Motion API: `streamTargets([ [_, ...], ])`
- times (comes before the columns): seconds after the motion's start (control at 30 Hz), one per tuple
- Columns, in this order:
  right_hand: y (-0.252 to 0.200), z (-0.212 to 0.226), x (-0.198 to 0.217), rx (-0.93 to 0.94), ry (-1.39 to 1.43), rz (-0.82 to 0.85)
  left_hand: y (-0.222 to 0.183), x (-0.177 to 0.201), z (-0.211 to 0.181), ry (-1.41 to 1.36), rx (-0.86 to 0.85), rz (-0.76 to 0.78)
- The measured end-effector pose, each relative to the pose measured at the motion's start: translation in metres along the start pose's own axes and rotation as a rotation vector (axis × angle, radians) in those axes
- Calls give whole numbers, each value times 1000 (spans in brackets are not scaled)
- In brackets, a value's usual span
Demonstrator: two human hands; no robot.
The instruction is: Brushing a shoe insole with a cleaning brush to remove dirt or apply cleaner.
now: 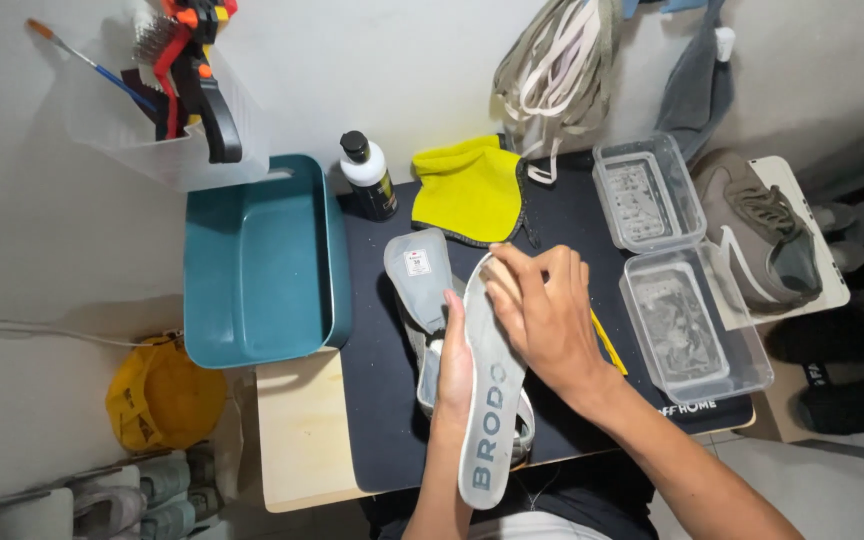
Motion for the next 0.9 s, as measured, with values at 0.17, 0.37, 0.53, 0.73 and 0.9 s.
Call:
streamTargets([
  [0.17, -16, 30, 10, -48, 163, 126, 5, 9, -4, -10, -39, 204],
  [0.37, -38, 30, 12, -16, 183, 268, 4, 0, -2, -232, -112, 295],
  [0.53, 5, 16, 7, -16, -96, -56, -9, -8, 0, -17, -13, 4],
  [0.73, -26, 46, 11, -92, 121, 188, 16, 27, 0, -29, -241, 174],
  [0.9, -43, 41, 17, -35, 166, 268, -4, -12, -11, -182, -72, -4],
])
Point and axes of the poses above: each hand's wrist, its own y-axis towards the middle knuckle, its own x-axis out of the back of the hand, z = x × y, the point moved 2 cm from there along y, towards the middle knuckle, and after that the axes turned 8 degrees about -x, right-handed, at the moved point
